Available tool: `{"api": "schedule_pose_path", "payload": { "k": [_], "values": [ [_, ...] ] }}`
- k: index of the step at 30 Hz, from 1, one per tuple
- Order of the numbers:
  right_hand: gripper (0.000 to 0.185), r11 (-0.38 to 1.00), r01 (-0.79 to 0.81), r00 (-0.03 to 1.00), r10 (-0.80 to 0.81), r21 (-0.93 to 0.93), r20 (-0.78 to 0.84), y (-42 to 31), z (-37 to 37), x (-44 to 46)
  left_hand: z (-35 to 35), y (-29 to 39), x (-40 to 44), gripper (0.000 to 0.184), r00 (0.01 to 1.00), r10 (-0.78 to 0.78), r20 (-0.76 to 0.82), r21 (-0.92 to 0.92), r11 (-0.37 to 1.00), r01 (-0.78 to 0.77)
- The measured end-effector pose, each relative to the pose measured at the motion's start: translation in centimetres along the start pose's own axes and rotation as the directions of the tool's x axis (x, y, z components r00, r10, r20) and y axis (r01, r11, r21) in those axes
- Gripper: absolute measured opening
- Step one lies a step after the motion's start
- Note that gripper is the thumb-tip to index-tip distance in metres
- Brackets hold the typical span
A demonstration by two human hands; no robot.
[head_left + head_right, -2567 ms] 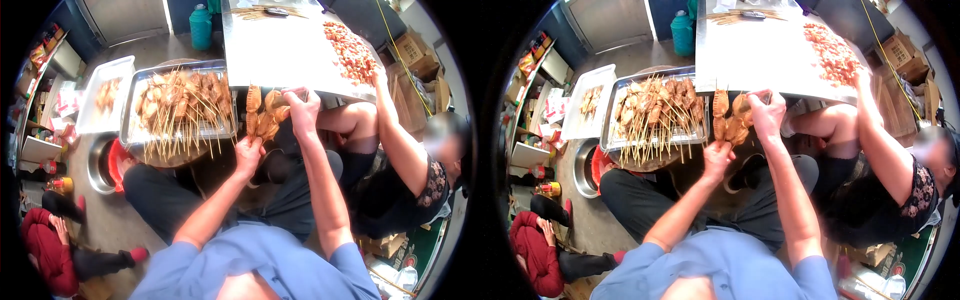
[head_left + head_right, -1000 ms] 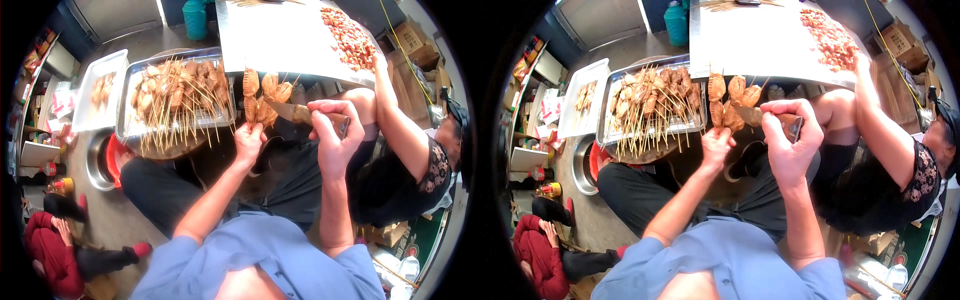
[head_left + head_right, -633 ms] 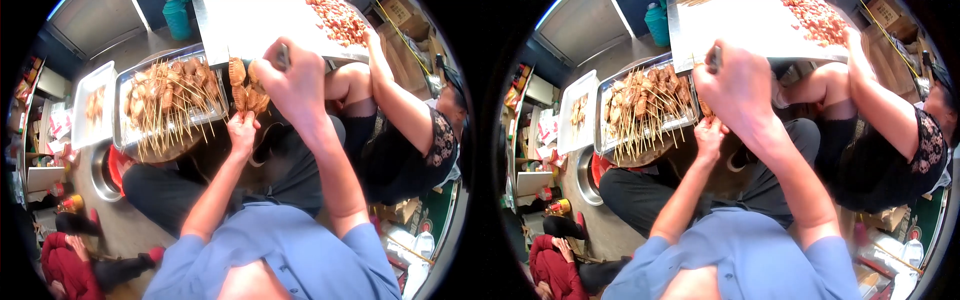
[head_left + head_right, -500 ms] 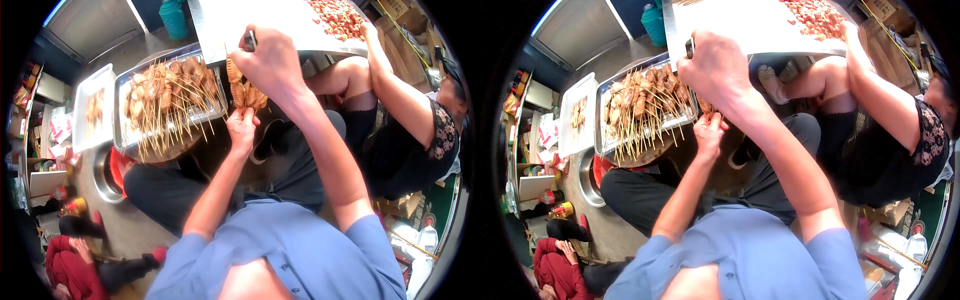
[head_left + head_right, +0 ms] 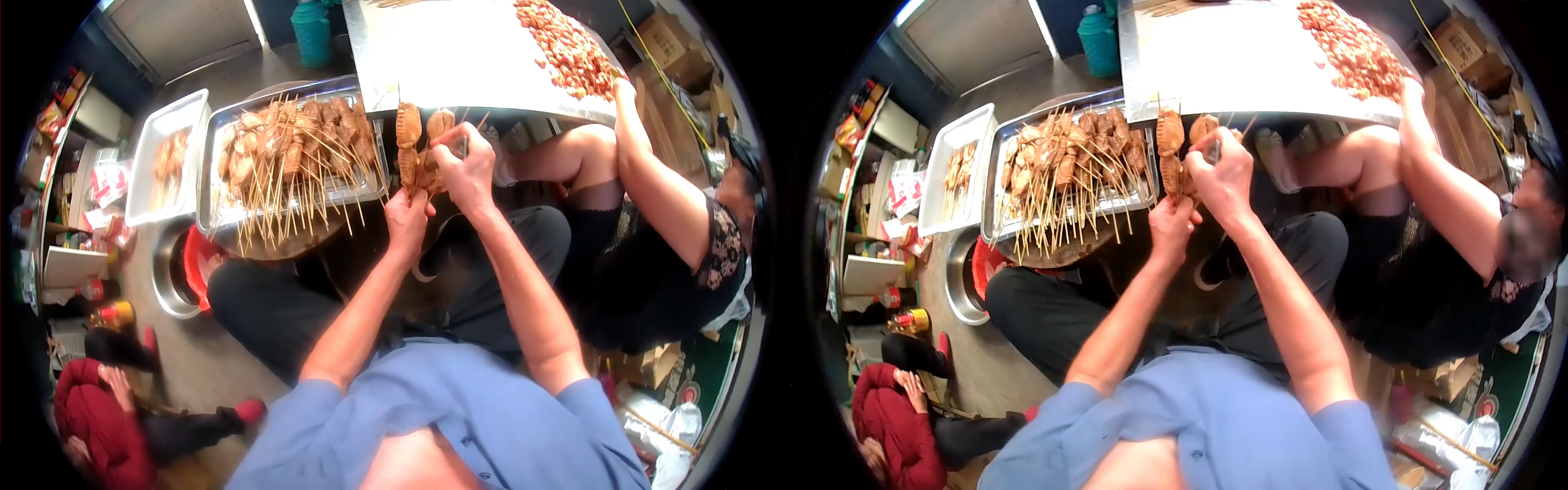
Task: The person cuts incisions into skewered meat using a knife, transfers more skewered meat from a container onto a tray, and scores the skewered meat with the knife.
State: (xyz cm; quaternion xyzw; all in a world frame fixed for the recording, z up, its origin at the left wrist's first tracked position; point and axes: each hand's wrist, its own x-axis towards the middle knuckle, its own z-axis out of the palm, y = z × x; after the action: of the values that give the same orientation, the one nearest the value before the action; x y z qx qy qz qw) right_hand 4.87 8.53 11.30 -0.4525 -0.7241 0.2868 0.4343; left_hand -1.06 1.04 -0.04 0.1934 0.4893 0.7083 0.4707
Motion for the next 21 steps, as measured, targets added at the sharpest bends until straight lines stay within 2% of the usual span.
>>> {"api": "schedule_pose_path", "payload": {
  "k": [2, 3, 5, 6, 7, 10, 13, 14, 17, 21],
  "values": [
    [0.008, 0.997, -0.052, 0.998, 0.05, 0.053, 0.031, -0.6, -0.6, -0.6, 0.2, 0.7, -0.2, 0.012, 1.0, 0.0, -0.024, 0.025, 1.0, 0.001],
    [0.007, 0.997, 0.021, 1.0, -0.022, 0.075, 0.008, -1.0, -0.9, -0.9, 0.1, 0.6, -0.3, 0.012, 0.999, 0.003, -0.038, 0.018, 1.0, -0.002],
    [0.006, 0.992, 0.004, 1.0, -0.004, 0.125, 0.001, -1.7, -1.9, -1.4, 0.4, 0.4, -0.1, 0.012, 0.999, 0.033, -0.001, 0.004, 0.999, -0.033],
    [0.006, 0.985, -0.076, 0.997, 0.073, 0.152, 0.026, -3.2, -2.9, -1.7, 0.3, 0.4, -0.2, 0.012, 0.999, 0.033, -0.012, 0.008, 0.999, -0.032],
    [0.005, 0.982, -0.074, 0.997, 0.071, 0.174, 0.024, -4.0, -3.7, -1.8, 0.3, 0.3, -0.2, 0.012, 0.999, 0.032, -0.025, -0.005, 0.999, -0.032],
    [0.003, 0.983, -0.116, 0.992, 0.107, 0.14, 0.07, -6.4, -5.5, -2.4, 0.4, 0.8, -0.1, 0.012, 0.999, 0.041, -0.012, 0.022, 0.999, -0.041],
    [0.002, 0.97, -0.091, 0.995, 0.095, 0.226, -0.009, -4.2, -3.9, -2.9, 0.6, 1.0, -0.4, 0.012, 0.999, 0.05, -0.006, -0.026, 0.998, -0.05],
    [0.002, 0.949, -0.173, 0.984, 0.179, 0.262, -0.001, -3.8, -3.3, -2.8, 0.4, 0.7, -0.2, 0.012, 1.0, 0.029, -0.009, 0.0, 1.0, -0.029],
    [0.003, 0.936, -0.19, 0.981, 0.195, 0.296, 0.011, 0.0, -0.4, -2.1, 0.0, 0.5, 0.1, 0.014, 1.0, 0.003, -0.025, 0.038, 0.999, -0.002],
    [0.003, 0.947, -0.165, 0.986, 0.168, 0.275, 0.014, -1.0, -0.8, -2.8, 0.0, 1.4, -0.2, 0.015, 0.999, -0.002, -0.035, 0.047, 0.999, 0.003]
  ]
}}
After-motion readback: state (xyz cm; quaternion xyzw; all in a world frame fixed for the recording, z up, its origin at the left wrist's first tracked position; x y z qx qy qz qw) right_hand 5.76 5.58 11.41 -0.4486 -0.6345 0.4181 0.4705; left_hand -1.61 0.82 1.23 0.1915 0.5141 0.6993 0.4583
